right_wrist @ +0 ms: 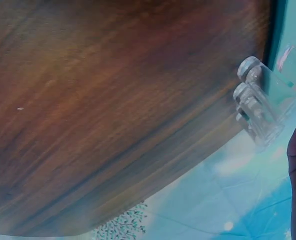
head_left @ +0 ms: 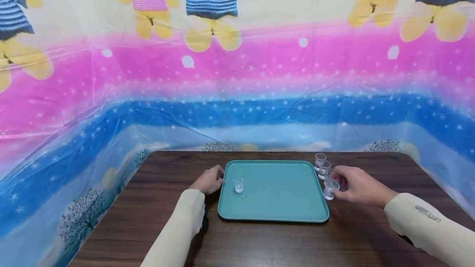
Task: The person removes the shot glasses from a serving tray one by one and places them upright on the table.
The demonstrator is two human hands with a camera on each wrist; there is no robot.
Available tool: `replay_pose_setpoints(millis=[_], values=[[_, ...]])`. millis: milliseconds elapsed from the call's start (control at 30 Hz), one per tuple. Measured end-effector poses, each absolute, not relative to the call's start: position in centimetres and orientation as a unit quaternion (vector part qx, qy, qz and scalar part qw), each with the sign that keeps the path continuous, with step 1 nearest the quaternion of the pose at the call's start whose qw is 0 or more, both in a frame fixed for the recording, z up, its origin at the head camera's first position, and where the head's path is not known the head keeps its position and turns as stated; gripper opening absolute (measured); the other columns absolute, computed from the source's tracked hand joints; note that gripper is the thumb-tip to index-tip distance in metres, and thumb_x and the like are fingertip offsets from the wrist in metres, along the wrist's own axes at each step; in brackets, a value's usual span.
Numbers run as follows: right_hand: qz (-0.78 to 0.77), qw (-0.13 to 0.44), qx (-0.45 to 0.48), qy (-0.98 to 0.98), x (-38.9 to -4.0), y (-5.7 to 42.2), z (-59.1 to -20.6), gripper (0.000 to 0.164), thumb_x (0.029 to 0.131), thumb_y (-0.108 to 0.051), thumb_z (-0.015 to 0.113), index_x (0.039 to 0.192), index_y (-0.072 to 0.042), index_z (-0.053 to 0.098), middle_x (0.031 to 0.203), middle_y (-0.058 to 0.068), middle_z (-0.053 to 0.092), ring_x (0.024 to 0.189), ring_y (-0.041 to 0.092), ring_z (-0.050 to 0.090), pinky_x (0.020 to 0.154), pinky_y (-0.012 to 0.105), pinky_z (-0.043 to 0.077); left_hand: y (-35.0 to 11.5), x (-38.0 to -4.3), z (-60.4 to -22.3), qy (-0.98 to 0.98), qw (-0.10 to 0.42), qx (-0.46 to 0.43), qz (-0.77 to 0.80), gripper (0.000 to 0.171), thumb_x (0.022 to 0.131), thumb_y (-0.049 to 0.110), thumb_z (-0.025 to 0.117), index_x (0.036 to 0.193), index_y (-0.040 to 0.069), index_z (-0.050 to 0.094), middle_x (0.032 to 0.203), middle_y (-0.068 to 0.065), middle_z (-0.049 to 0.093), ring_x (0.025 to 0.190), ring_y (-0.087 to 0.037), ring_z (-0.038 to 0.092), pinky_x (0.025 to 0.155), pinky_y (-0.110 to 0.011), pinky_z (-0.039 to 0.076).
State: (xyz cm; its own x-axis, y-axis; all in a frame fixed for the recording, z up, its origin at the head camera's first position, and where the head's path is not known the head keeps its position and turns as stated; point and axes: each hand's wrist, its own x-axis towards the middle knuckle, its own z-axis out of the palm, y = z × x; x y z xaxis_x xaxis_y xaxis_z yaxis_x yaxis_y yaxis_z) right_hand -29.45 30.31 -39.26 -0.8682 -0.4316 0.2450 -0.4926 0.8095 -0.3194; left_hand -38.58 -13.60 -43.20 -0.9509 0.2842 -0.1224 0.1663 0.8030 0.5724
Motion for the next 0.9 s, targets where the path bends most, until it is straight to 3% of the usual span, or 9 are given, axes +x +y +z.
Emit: replay_pose_setpoints(millis=[200,600,900], values=[[0.185,0.065,0.219,-0.956,-28.9,31.0,-39.9,0.025,0.075,-0.020,0.078,0.086,-0.014,0.056,0.069,-0.008,0.048,0.059,0.007,0.045,0.053,0.025,0.040,-13.5,-38.7,-43.0,0.942,0.103,0.122,0.294,0.025,0.097,0.010,0.055,0.121,0.004,0.050,0.101,-0.010,0.057,0.089,-0.021,0.057,0.072,-0.036,0.048],[0.180,0.058,0.185,-0.964,-29.3,31.5,-40.6,0.029,0.076,-0.026,0.079,0.084,-0.012,0.056,0.068,-0.006,0.050,0.058,0.009,0.047,0.053,0.027,0.041,-13.5,-38.5,-42.9,0.942,0.100,0.120,0.296,0.025,0.097,0.009,0.055,0.120,0.003,0.051,0.100,-0.010,0.057,0.089,-0.020,0.057,0.072,-0.036,0.049],[0.180,0.045,0.160,-0.970,-29.4,31.3,-40.3,0.038,0.074,-0.041,0.079,0.086,-0.011,0.059,0.072,-0.004,0.052,0.063,0.011,0.049,0.056,0.030,0.042,-13.5,-38.5,-43.1,0.942,0.101,0.119,0.296,0.024,0.097,0.009,0.055,0.120,0.003,0.051,0.100,-0.010,0.057,0.089,-0.020,0.057,0.072,-0.036,0.049]])
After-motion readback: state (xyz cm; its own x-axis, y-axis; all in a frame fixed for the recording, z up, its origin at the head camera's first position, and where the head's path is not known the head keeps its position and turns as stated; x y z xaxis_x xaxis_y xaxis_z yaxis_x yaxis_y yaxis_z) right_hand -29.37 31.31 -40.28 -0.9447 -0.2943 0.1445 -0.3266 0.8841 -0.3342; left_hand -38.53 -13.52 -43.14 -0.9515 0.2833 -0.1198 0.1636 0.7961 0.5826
